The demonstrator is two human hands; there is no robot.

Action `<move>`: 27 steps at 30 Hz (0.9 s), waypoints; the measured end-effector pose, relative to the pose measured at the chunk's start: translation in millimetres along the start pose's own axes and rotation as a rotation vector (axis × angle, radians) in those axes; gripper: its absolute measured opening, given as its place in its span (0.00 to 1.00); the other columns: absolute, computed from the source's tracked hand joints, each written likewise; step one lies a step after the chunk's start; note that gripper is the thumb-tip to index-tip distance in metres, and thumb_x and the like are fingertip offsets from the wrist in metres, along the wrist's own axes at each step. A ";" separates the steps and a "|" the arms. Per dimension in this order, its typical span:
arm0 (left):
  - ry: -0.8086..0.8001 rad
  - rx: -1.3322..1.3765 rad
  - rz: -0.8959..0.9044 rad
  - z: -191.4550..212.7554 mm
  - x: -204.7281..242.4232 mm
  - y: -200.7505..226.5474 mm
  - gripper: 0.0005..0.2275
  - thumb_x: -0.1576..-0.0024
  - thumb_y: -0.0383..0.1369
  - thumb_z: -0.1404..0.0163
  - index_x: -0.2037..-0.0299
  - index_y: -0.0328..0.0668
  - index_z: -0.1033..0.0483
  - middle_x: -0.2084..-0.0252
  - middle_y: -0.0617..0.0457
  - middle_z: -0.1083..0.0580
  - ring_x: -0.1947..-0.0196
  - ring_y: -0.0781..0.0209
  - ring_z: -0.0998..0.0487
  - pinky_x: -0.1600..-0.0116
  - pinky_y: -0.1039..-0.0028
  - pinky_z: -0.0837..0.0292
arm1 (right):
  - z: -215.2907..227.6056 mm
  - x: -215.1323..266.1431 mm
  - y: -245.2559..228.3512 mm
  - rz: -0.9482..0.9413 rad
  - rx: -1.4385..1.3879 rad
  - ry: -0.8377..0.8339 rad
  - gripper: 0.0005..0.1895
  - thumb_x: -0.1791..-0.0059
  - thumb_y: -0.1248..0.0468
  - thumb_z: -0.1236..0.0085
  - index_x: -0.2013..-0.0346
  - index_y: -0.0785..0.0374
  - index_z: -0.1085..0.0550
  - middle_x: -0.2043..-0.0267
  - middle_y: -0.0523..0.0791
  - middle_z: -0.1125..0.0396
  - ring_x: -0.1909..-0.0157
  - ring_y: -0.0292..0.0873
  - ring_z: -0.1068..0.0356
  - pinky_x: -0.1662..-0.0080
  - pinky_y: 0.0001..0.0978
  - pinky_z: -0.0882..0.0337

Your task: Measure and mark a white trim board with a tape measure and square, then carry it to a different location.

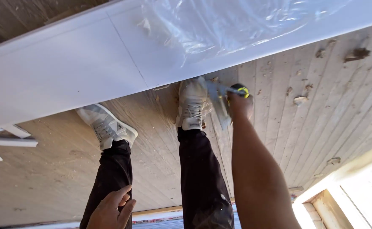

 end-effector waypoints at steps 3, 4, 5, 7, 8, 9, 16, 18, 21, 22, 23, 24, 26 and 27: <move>0.055 -0.026 -0.085 12.0 -0.4 6.1 0.26 0.44 0.51 0.52 0.38 0.52 0.29 0.55 0.56 0.18 0.56 0.65 0.15 0.47 0.73 0.20 | 2.2 14.6 -34.4 -0.041 -0.124 -0.144 0.43 0.53 0.42 0.33 0.37 0.64 0.41 0.49 0.55 0.35 0.59 0.52 0.28 0.70 0.41 0.21; 0.038 -0.025 -0.083 11.1 5.0 6.9 0.26 0.44 0.51 0.52 0.38 0.52 0.29 0.55 0.56 0.18 0.56 0.65 0.15 0.47 0.73 0.20 | 0.9 16.4 -26.1 -0.052 -0.112 -0.139 0.43 0.53 0.42 0.33 0.37 0.64 0.41 0.49 0.55 0.35 0.59 0.52 0.28 0.70 0.41 0.21; 0.095 0.002 -0.095 14.2 12.8 10.4 0.24 0.45 0.49 0.50 0.40 0.49 0.27 0.58 0.56 0.18 0.58 0.64 0.16 0.49 0.73 0.21 | 1.5 18.4 -21.5 0.000 -0.093 -0.160 0.35 0.53 0.47 0.36 0.40 0.62 0.37 0.57 0.52 0.32 0.69 0.48 0.31 0.74 0.39 0.27; 0.159 0.027 -0.165 0.4 -0.6 -0.5 0.23 0.46 0.46 0.48 0.42 0.46 0.25 0.61 0.55 0.18 0.61 0.62 0.17 0.50 0.74 0.22 | 23.1 20.9 -14.5 0.064 -0.102 -0.132 0.27 0.52 0.52 0.38 0.44 0.60 0.33 0.64 0.49 0.30 0.79 0.43 0.34 0.79 0.37 0.32; 0.167 0.079 -0.258 -13.8 -17.2 -19.7 0.23 0.49 0.44 0.44 0.45 0.45 0.23 0.70 0.56 0.20 0.69 0.63 0.20 0.58 0.74 0.22 | 23.2 29.3 -16.2 0.092 -0.096 -0.165 0.29 0.51 0.52 0.38 0.40 0.59 0.35 0.63 0.48 0.31 0.78 0.41 0.35 0.78 0.34 0.32; 0.172 0.130 -0.353 -26.3 -36.6 -39.3 0.22 0.53 0.42 0.39 0.48 0.43 0.22 0.79 0.57 0.23 0.78 0.64 0.22 0.66 0.75 0.22 | 21.1 38.1 -18.1 0.122 -0.089 -0.196 0.30 0.49 0.52 0.38 0.37 0.57 0.38 0.61 0.47 0.33 0.77 0.39 0.37 0.78 0.32 0.33; 0.042 0.000 -0.072 13.5 11.5 26.3 0.24 0.43 0.48 0.50 0.38 0.51 0.28 0.58 0.57 0.18 0.60 0.67 0.17 0.51 0.76 0.21 | -3.6 43.3 -2.2 0.330 0.124 -0.084 0.13 0.44 0.56 0.52 0.59 0.59 0.23 0.68 0.48 0.28 0.71 0.45 0.32 0.66 0.43 0.31; -0.049 0.007 -0.017 11.0 8.7 21.1 0.25 0.43 0.46 0.49 0.36 0.48 0.31 0.65 0.59 0.19 0.62 0.69 0.18 0.51 0.78 0.22 | -13.8 55.5 -5.1 0.309 0.142 -0.119 0.16 0.45 0.55 0.54 0.59 0.63 0.25 0.63 0.53 0.28 0.64 0.55 0.30 0.60 0.50 0.31; -0.013 0.023 -0.082 12.7 9.6 15.8 0.25 0.43 0.48 0.52 0.37 0.48 0.30 0.63 0.56 0.21 0.62 0.65 0.19 0.51 0.75 0.24 | -39.6 51.3 1.4 0.353 0.245 -0.164 0.21 0.45 0.50 0.56 0.53 0.66 0.27 0.56 0.57 0.28 0.56 0.62 0.29 0.49 0.59 0.36; -0.017 0.029 -0.075 13.1 13.1 14.3 0.25 0.43 0.48 0.52 0.37 0.48 0.30 0.63 0.56 0.21 0.62 0.65 0.19 0.51 0.75 0.24 | -40.7 59.2 -1.1 0.354 0.254 -0.171 0.21 0.45 0.50 0.56 0.53 0.66 0.27 0.56 0.57 0.28 0.56 0.62 0.29 0.49 0.59 0.36; -0.017 0.035 -0.088 14.1 17.1 14.0 0.24 0.42 0.47 0.52 0.37 0.48 0.30 0.64 0.58 0.21 0.63 0.66 0.19 0.52 0.76 0.24 | -41.9 67.1 -2.3 0.325 0.267 -0.192 0.21 0.45 0.50 0.57 0.52 0.63 0.28 0.53 0.56 0.28 0.53 0.61 0.29 0.49 0.58 0.34; -0.005 0.042 -0.114 18.2 14.7 17.3 0.24 0.41 0.46 0.51 0.37 0.48 0.31 0.64 0.59 0.21 0.64 0.66 0.20 0.53 0.76 0.25 | -43.3 70.2 -12.3 0.305 0.270 -0.204 0.20 0.45 0.50 0.59 0.50 0.60 0.28 0.50 0.54 0.28 0.51 0.60 0.29 0.50 0.56 0.31; -0.017 0.047 -0.083 16.9 15.7 15.2 0.24 0.42 0.47 0.51 0.36 0.49 0.31 0.64 0.59 0.21 0.63 0.68 0.19 0.53 0.77 0.24 | -34.6 85.3 -20.7 0.279 0.248 -0.229 0.19 0.44 0.51 0.58 0.50 0.61 0.29 0.52 0.54 0.29 0.60 0.57 0.28 0.59 0.52 0.28; -0.036 0.045 -0.048 16.6 14.4 13.7 0.24 0.42 0.48 0.51 0.36 0.51 0.31 0.64 0.59 0.21 0.63 0.69 0.19 0.53 0.78 0.23 | -31.9 92.0 -25.6 0.243 0.226 -0.257 0.18 0.43 0.53 0.58 0.49 0.63 0.31 0.54 0.54 0.29 0.68 0.54 0.28 0.67 0.48 0.26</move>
Point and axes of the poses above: each hand's wrist, its own x-axis away from the middle knuckle, its own z-axis out of the back of the hand, y = z × x, the point moved 5 cm from there along -x, towards the middle knuckle
